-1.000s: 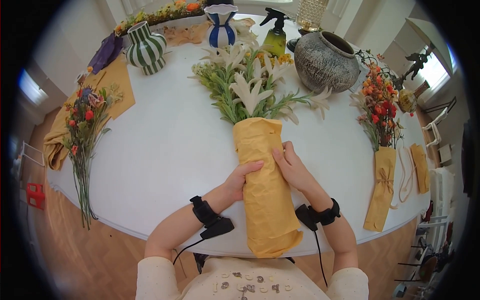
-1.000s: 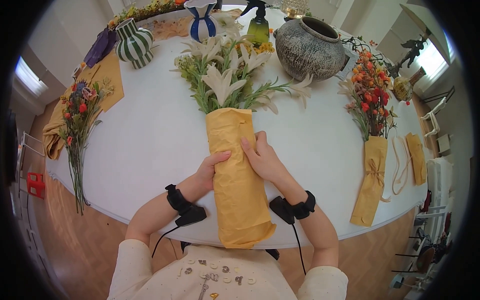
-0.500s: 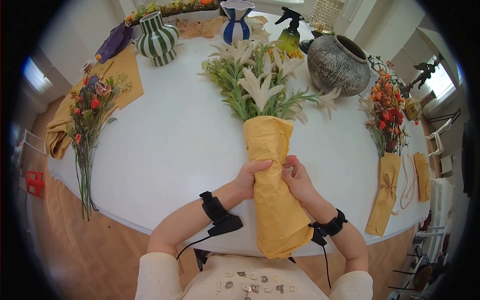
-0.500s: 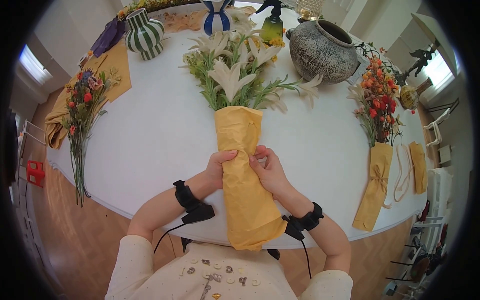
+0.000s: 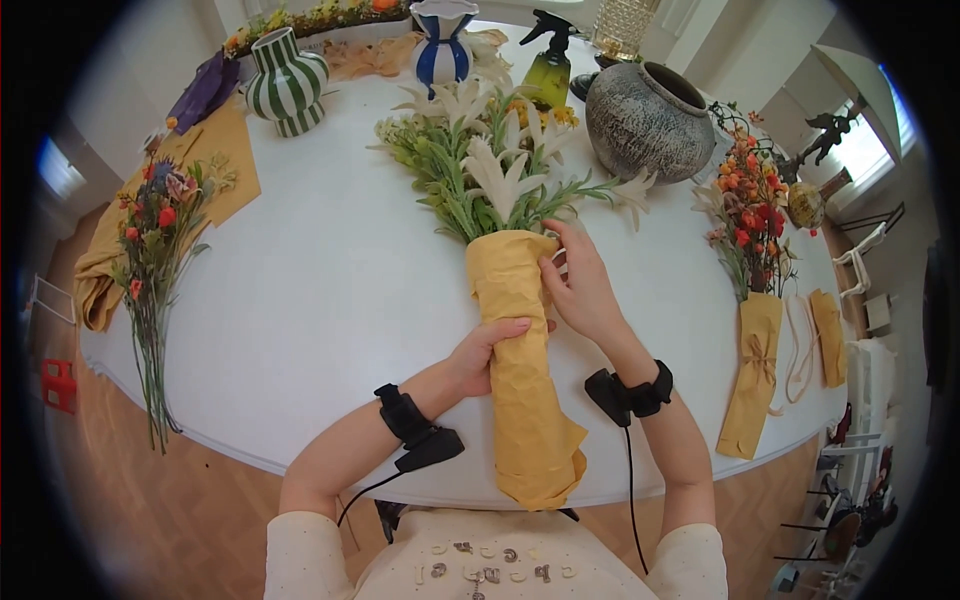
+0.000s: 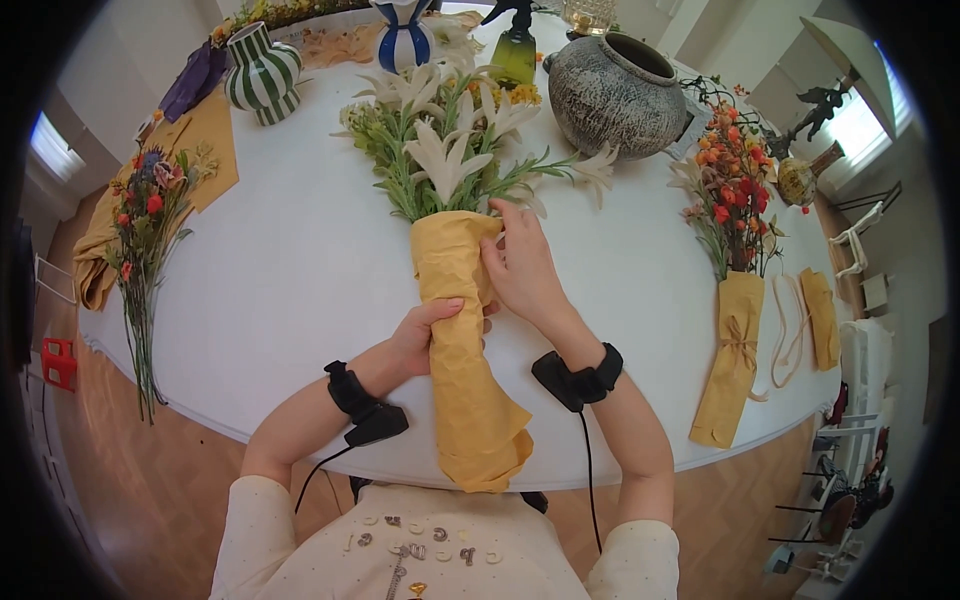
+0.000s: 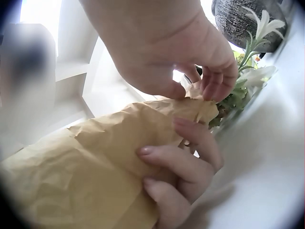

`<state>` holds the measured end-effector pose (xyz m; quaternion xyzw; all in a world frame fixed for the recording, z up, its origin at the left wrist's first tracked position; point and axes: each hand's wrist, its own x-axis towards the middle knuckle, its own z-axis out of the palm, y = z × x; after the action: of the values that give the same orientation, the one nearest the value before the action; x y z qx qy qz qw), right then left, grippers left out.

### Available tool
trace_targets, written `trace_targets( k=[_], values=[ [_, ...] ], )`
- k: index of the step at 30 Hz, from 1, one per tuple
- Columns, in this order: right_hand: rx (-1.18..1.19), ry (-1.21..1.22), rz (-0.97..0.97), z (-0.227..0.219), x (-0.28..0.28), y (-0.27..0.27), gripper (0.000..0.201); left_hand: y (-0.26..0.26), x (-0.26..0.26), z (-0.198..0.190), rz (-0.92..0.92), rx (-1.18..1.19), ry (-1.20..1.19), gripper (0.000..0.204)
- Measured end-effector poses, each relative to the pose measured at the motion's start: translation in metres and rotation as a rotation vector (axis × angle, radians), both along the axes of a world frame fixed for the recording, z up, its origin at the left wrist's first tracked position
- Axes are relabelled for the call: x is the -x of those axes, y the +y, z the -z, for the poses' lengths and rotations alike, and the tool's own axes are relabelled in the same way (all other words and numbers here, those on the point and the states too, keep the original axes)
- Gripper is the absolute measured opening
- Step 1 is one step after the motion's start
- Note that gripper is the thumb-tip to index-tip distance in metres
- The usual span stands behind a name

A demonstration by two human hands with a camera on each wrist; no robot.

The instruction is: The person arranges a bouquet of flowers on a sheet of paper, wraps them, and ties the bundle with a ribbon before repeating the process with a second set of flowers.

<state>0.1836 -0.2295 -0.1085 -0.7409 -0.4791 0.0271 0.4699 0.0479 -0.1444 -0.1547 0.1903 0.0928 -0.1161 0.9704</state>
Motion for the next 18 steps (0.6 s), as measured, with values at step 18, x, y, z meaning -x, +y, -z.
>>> trace_targets(
  k=[18],
  values=[
    [0.364,1.316,-0.246,-0.011,0.019,-0.047,0.040,-0.014,-0.004,-0.001,-0.301,-0.185,-0.005,0.059]
  ],
)
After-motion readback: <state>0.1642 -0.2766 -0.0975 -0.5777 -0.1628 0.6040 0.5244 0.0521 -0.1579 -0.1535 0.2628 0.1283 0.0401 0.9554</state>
